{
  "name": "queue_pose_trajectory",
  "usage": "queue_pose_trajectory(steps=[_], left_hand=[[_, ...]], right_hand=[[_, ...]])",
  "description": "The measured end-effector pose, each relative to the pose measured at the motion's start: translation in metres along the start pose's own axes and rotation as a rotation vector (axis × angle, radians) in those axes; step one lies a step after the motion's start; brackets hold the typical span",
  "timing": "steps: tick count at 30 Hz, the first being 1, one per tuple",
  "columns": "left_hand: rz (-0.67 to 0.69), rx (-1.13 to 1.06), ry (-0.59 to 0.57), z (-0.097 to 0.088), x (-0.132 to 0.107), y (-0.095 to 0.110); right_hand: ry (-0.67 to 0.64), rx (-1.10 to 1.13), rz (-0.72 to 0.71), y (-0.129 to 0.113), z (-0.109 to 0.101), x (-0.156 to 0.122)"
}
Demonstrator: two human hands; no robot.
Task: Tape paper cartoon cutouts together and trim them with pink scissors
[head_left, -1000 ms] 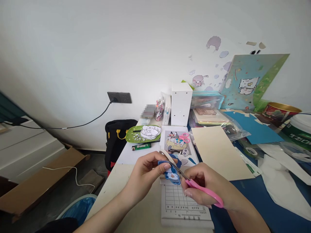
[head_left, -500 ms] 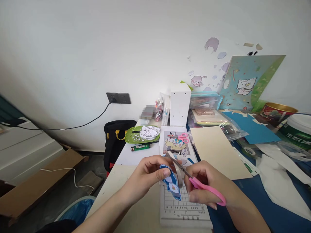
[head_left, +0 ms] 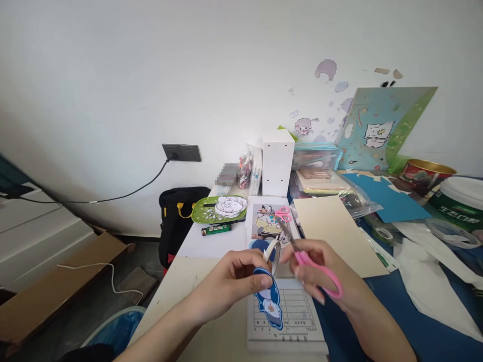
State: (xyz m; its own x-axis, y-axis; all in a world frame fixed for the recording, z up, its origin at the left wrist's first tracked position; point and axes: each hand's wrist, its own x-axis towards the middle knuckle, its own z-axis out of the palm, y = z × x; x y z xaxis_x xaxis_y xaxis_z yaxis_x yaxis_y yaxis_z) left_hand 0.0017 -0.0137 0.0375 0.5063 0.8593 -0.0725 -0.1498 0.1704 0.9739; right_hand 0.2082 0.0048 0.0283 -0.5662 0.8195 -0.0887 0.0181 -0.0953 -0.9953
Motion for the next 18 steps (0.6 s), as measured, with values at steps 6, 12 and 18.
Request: queue_pose_trajectory(steps=[6, 12, 18], left_hand=[[0.050, -0.039, -0.002, -0.003, 0.002, -0.002], [0.007, -0.518, 0.036, -0.010, 0.005, -0.002], [0.024, -0.797, 0.077, -0.012, 0.006, 0.001]], right_hand=[[0.644, -0.826, -0.052, 0.012, -0.004, 0.015], [0.550, -0.976, 0.156, 0.022, 0.004, 0.028], [0.549, -0.983, 0.154, 0.023, 0.011, 0.036]])
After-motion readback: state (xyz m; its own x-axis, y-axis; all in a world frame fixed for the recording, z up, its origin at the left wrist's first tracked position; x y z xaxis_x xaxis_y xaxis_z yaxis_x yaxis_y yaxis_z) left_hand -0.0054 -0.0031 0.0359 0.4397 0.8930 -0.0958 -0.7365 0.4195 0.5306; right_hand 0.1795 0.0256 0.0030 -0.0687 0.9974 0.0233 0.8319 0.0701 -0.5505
